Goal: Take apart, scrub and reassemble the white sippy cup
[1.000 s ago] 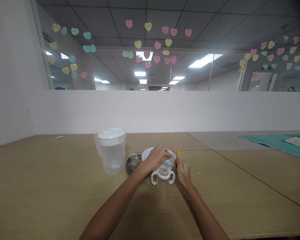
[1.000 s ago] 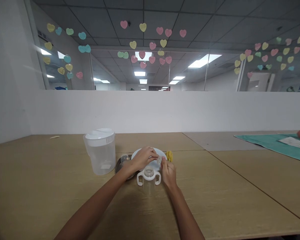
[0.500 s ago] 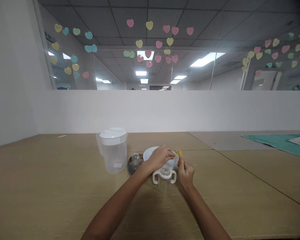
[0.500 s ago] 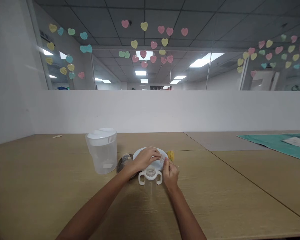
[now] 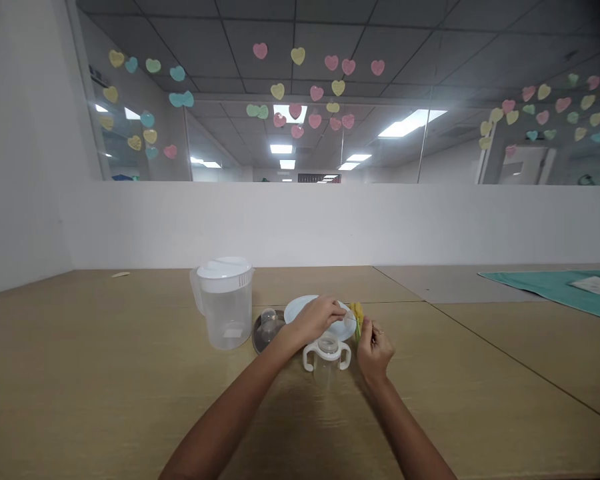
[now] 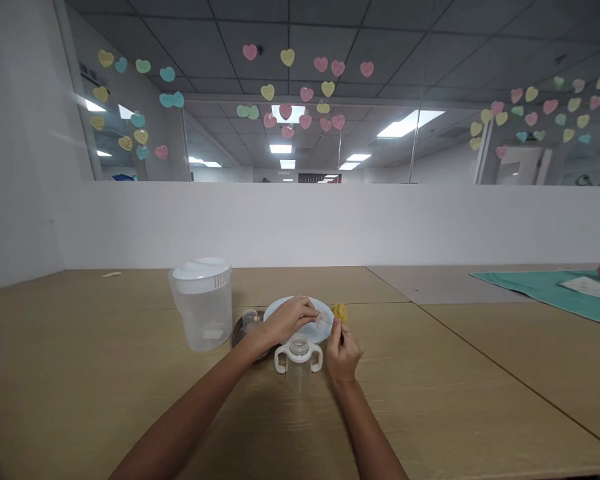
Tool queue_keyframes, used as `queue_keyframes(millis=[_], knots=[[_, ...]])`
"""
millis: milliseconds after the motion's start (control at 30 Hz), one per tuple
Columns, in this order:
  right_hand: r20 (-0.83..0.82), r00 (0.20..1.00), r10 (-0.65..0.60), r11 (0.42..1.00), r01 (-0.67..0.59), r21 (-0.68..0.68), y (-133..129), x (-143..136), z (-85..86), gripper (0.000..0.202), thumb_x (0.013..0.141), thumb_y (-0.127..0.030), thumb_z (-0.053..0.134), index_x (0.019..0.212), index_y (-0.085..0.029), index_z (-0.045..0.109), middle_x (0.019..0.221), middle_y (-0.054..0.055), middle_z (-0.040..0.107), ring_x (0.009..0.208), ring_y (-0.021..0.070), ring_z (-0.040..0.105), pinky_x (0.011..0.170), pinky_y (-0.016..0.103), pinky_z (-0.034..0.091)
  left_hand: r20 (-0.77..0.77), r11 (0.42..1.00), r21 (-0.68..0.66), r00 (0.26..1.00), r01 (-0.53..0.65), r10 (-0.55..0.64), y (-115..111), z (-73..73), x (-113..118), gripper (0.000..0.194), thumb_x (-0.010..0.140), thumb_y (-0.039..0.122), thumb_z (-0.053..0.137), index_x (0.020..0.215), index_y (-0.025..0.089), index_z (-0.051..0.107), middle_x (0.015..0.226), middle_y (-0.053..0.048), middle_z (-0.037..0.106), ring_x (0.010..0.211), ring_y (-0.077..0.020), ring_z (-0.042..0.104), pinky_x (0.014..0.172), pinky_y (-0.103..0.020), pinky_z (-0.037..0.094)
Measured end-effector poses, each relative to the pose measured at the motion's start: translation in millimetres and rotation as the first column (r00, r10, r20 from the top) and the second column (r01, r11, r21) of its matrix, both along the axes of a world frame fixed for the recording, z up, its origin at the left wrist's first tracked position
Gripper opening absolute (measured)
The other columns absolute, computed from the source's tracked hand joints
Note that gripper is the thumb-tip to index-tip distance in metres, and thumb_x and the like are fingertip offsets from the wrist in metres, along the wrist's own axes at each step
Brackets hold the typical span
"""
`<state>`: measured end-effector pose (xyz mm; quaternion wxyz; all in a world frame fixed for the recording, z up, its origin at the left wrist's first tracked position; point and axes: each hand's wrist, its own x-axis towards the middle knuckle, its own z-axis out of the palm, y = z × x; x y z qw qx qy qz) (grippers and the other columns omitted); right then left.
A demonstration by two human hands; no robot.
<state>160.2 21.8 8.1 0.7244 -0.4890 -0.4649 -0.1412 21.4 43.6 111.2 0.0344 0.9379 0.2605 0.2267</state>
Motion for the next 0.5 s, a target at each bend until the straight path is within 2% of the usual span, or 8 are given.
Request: queue_keyframes(millis=[133, 233, 367, 500], knots=[[0.129, 0.991, 0.046, 0.999, -0.044, -0.019, 0.2, -4.7, -3.9, 0.047, 0.09, -0.047, 0.037, 0.058, -0.017, 0.053, 0.048, 0.0, 0.05, 0.045, 0.0092, 0.042, 0.05, 0.022, 0.032, 0.044, 0.996, -0.025, 0.996, 0.084, -0.083, -6.5, 1.2, 4.9, 0.026, 0.092, 0.023, 0.043, 0.09, 0.019, 0.068, 0.093, -0.004, 0.06, 0.089, -0.0146, 0.054, 0.081, -0.024, 0.042], [0.126, 0.988, 0.089, 0.996, -0.087, -0.022, -1.2, -2.7, -4.8, 0.047, 0.091, -0.046, 0.036, 0.058, -0.017, 0.052, 0.048, -0.001, 0.049, 0.045, 0.0086, 0.041, 0.049, 0.021, 0.032, 0.038, 0.994, -0.007, 0.993, 0.108, -0.107, -7.7, 3.2, 4.5, 0.027, 0.092, 0.026, 0.043, 0.092, 0.02, 0.069, 0.095, -0.004, 0.06, 0.091, -0.0151, 0.053, 0.082, -0.024, 0.041], [0.01, 1.0, -0.011, 0.999, 0.011, 0.037, -1.9, 1.7, -4.7, 0.05, 0.091, -0.049, 0.034, 0.053, -0.018, 0.045, 0.043, -0.005, 0.036, 0.042, 0.0075, 0.032, 0.046, 0.021, 0.028, 0.046, 0.998, -0.001, 0.996, 0.071, -0.071, -5.6, 3.7, 1.7, 0.026, 0.092, 0.024, 0.043, 0.093, 0.02, 0.068, 0.092, -0.003, 0.06, 0.09, -0.0148, 0.053, 0.081, -0.023, 0.041], [0.104, 0.994, -0.03, 0.999, 0.031, -0.008, 0.2, 1.5, -4.7, 0.049, 0.091, -0.048, 0.035, 0.052, -0.019, 0.045, 0.043, -0.004, 0.038, 0.042, 0.0078, 0.031, 0.047, 0.022, 0.027, 0.009, 0.996, 0.038, 0.997, 0.079, -0.08, -10.0, 3.3, 3.1, 0.026, 0.092, 0.023, 0.042, 0.09, 0.019, 0.067, 0.093, -0.004, 0.06, 0.088, -0.0143, 0.054, 0.079, -0.023, 0.042]])
